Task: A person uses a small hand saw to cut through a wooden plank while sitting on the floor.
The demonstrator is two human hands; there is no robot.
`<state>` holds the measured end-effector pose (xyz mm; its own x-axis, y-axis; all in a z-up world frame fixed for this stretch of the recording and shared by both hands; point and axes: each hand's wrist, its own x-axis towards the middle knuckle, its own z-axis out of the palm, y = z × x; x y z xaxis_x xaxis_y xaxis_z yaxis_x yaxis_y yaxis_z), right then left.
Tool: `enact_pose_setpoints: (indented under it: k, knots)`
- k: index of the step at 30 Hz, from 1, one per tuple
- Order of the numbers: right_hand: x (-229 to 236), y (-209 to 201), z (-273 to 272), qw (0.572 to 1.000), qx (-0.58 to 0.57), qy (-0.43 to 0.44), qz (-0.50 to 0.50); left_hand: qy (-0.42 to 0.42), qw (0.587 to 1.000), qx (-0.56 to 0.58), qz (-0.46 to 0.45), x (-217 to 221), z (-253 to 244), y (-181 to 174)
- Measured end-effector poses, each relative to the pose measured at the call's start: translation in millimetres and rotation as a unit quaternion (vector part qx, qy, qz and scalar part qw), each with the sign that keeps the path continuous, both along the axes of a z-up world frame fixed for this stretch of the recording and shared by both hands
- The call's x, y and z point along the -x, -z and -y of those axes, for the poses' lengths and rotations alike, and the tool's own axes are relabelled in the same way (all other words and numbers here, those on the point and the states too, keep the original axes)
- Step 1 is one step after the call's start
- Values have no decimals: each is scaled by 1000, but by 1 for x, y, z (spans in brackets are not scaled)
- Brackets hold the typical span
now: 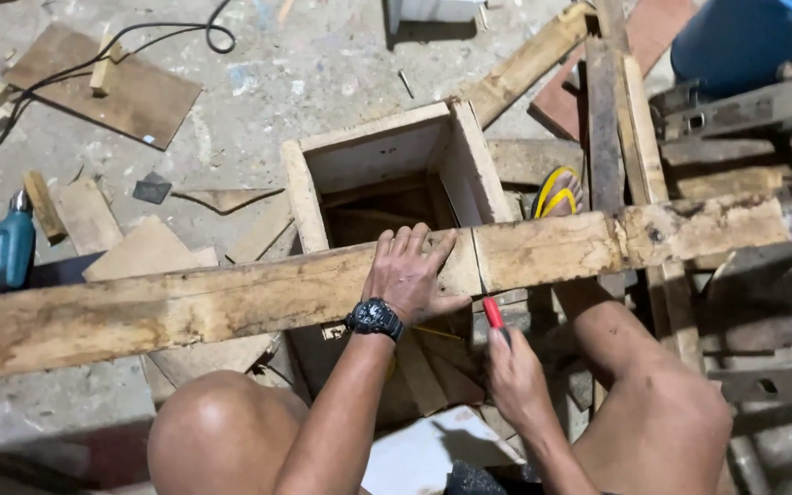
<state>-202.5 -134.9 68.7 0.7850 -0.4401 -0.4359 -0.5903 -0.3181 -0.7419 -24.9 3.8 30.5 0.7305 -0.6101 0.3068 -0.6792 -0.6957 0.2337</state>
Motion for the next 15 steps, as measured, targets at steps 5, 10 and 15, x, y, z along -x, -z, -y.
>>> enact_pose_setpoints:
  k: [5,10,15]
  knots:
    - [128,62,23,999,21,29,3,-2,999,-34,-25,-4,2,7]
    - [113,71,32,999,46,-11,11,-6,998,-51,-24,-4,4,9]
    - [-11,19,6,999,23,-16,29,-3,1000,-16,-2,-4,4,4]
